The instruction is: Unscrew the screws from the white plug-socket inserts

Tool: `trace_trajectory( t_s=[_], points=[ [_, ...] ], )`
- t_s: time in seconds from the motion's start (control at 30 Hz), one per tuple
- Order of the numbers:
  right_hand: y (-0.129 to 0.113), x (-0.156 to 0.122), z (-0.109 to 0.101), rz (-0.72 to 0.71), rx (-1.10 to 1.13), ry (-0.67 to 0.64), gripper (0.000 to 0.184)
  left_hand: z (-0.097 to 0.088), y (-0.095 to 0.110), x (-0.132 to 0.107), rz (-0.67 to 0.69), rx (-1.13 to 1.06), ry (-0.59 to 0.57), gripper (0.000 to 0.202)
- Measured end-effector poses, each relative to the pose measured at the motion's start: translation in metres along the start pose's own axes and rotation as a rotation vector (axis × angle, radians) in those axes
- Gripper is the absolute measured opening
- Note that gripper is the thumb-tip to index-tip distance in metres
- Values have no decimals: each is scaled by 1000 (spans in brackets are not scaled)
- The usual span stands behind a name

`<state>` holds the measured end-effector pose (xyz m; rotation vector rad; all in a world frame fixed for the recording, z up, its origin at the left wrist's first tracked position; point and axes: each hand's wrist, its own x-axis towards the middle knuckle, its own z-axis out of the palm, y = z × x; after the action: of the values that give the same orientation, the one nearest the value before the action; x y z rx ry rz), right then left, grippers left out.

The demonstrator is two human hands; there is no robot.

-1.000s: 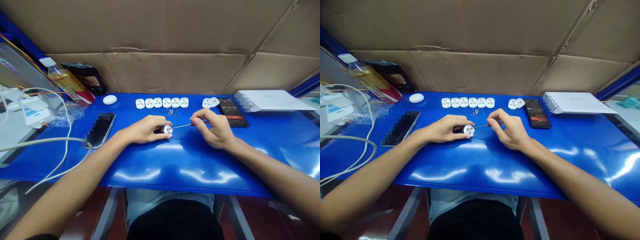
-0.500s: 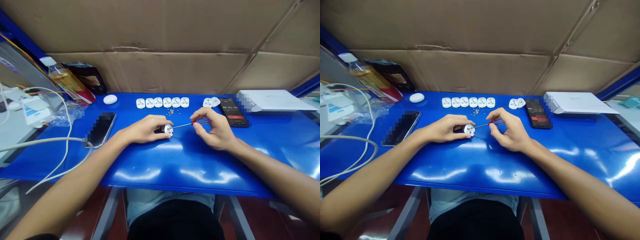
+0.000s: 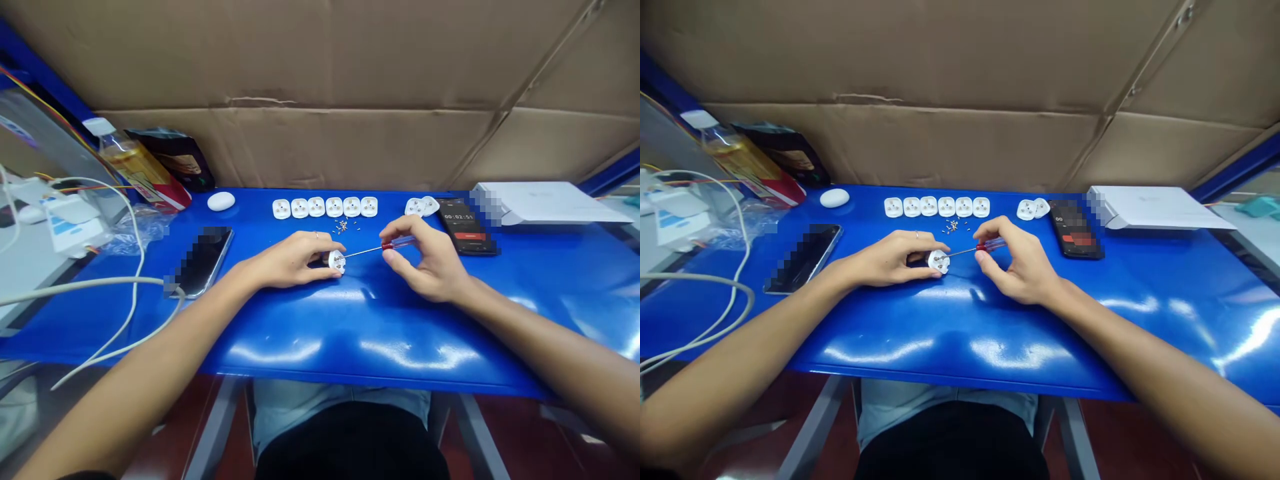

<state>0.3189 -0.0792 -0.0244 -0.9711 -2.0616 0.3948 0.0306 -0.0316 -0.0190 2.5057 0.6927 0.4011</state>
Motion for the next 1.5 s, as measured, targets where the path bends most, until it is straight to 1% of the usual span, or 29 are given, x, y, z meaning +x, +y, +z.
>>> trace_trajectory(
  t_s=[0.1, 0.17, 0.27, 0.33, 0.47, 0.57, 0.7, 0.77, 0.93, 1.03, 1.1, 1.17, 1.23, 1.3, 1.33, 1.4, 1.5],
  points=[
    [1, 0, 1, 59, -39, 32, 6, 0, -1, 0, -6, -1, -2, 45],
    [1, -1, 1, 40, -26, 46, 5, 0, -1, 0, -1, -5, -1, 45],
    [1, -1, 0, -23, 11, 21, 16, 0, -1, 0, 8, -12, 4, 44],
    [1, -1, 0, -18, 7, 11, 19, 0, -1, 0, 2, -11, 2, 44],
    [0, 0, 1, 66, -49, 45, 7, 0, -1, 0, 2, -12, 4, 44],
    [0, 0, 2, 29, -37, 49, 5, 1, -2, 0, 7, -14, 14, 43],
    [1, -1, 0, -31, -20, 21, 14, 0, -1, 0, -8, -3, -4, 45],
    [0, -1, 0, -24, -25, 25, 13, 0, -1, 0, -10, -3, -8, 45],
    [-4, 1, 2, 25, -54, 56, 2, -1, 0, 0, -15, -9, -2, 43],
    [-4, 3, 1, 28, -64, 85, 4, -2, -1, -1, -18, 4, -1, 43],
    [0, 5, 0, 43, -88, 123, 6, -2, -3, -1, -22, 15, 7, 45],
    [7, 8, -1, 76, -134, 150, 8, -2, -3, -1, -40, 23, 26, 53],
    [16, 9, 0, 134, -182, 105, 10, -2, -3, -1, -77, 18, 54, 64],
    [24, 10, 1, 145, -214, 82, 13, -2, -2, 0, -117, 1, 86, 70],
    [28, 10, 2, 147, -220, 64, 15, -2, -2, 0, -133, -12, 104, 69],
    [32, 10, 3, 157, -217, 37, 17, 0, -1, 1, -138, -36, 131, 61],
    [32, 9, 5, 170, -201, 23, 20, 2, 1, 3, -95, -40, 138, 49]
  ],
)
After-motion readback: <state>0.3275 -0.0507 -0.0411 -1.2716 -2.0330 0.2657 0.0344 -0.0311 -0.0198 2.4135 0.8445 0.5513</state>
